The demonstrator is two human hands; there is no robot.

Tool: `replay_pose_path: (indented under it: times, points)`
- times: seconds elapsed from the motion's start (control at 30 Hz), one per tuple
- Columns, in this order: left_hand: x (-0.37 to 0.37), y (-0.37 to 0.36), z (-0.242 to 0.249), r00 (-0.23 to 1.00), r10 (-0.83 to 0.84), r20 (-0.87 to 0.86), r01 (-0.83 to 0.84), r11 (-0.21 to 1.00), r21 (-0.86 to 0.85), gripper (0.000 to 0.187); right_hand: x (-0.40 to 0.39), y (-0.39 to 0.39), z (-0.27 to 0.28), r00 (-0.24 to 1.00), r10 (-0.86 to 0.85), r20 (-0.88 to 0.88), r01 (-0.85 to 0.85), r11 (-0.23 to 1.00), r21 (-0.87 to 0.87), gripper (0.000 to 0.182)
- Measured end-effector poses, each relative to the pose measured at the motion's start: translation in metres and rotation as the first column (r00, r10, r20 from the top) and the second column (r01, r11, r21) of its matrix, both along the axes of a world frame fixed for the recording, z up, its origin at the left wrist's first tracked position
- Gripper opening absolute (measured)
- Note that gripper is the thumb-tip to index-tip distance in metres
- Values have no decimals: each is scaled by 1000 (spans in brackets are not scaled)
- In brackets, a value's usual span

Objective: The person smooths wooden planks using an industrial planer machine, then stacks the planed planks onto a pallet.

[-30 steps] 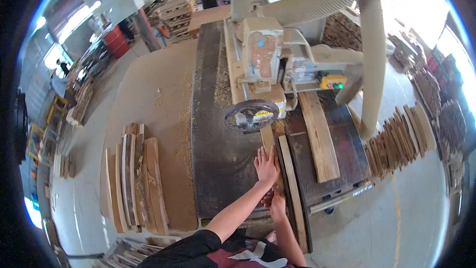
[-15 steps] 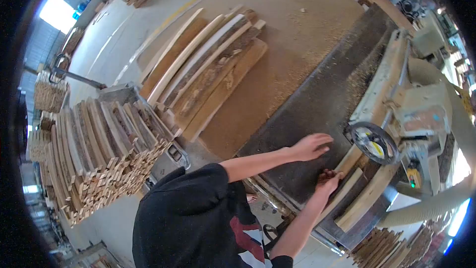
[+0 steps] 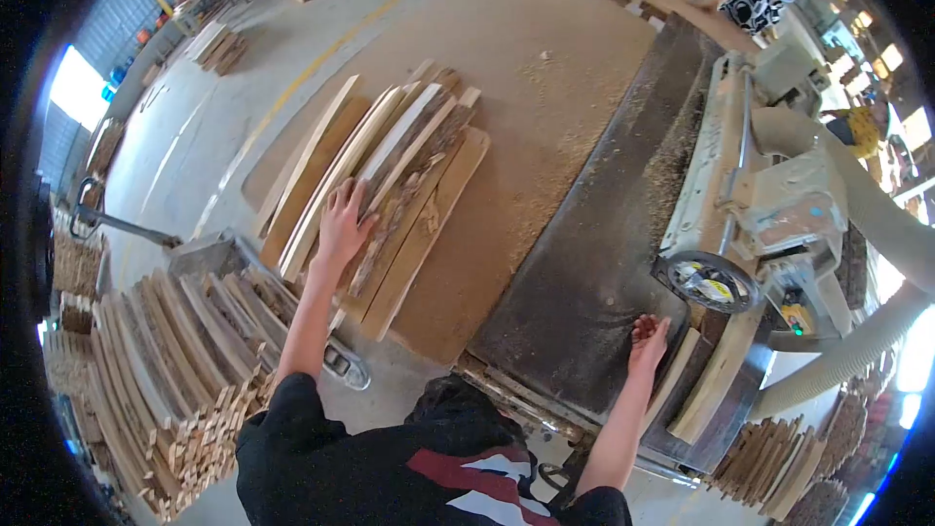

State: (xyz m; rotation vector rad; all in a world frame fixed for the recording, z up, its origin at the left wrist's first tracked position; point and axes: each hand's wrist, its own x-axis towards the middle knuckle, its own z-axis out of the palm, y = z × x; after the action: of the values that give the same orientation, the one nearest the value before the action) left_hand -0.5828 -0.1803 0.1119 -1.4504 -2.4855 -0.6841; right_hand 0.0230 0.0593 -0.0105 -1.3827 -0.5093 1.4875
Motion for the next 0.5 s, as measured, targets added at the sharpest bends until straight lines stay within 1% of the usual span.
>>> replay_pose_path:
  times: [0.03, 0.07, 0.13, 0.17, 0.2, 0.23, 0.27, 0.3, 0.33, 0.37, 0.4, 0.43, 0.47, 0.5]
  points:
    - [3, -1, -4, 987, 62, -150, -77, 992, -97, 58, 3, -14, -3, 994, 10, -106, -2, 997, 74, 41]
    - [4, -1, -5, 988, 49, -146, -63, 994, -88, 58, 5, -26, -6, 995, -3, -103, 12, 996, 84, 41]
    - [8, 7, -4, 981, 126, -144, -149, 975, -162, 63, 6, -55, -6, 937, -118, -328, 168, 977, 129, 38]
    - [4, 9, -10, 982, 127, -137, -154, 967, -205, 65, 10, -68, -8, 914, -84, -397, 165, 970, 176, 37]
    - [-3, 12, -17, 985, 159, -65, -168, 969, -179, 67, 12, -79, -10, 886, -48, -460, 172, 958, 231, 36]
    - [1, 15, -7, 984, 176, -12, -175, 967, -184, 68, 12, -90, -10, 868, -96, -487, 215, 957, 195, 36]
    - [-4, 12, -7, 987, 158, -10, -157, 972, -174, 66, 13, -98, -13, 871, -137, -472, 230, 962, 145, 31]
    - [-2, 13, -1, 987, 147, 65, -138, 983, -120, 59, 11, -108, -9, 884, -141, -445, 226, 963, 145, 30]
    - [-8, 13, -9, 983, 156, 97, -150, 986, -68, 52, 7, -117, -4, 897, -141, -420, 217, 966, 140, 29]
    - [5, 11, 5, 978, 166, 125, -160, 985, -61, 44, 4, -125, 0, 887, -164, -433, 250, 956, 150, 29]
    - [16, 11, 7, 984, 139, 114, -135, 990, -47, 44, 0, -132, 4, 901, -168, -400, 234, 964, 123, 30]
    - [27, 7, 6, 968, 153, 198, -154, 988, -10, 41, 0, -138, 6, 916, -165, -366, 211, 973, 91, 31]
    - [40, 2, 4, 944, 168, 283, -182, 983, 22, 39, 0, -145, 10, 911, -173, -375, 224, 970, 96, 31]
    - [57, 0, -1, 914, 101, 394, -164, 978, 130, 36, 0, -151, 11, 927, -143, -346, 189, 977, 103, 29]
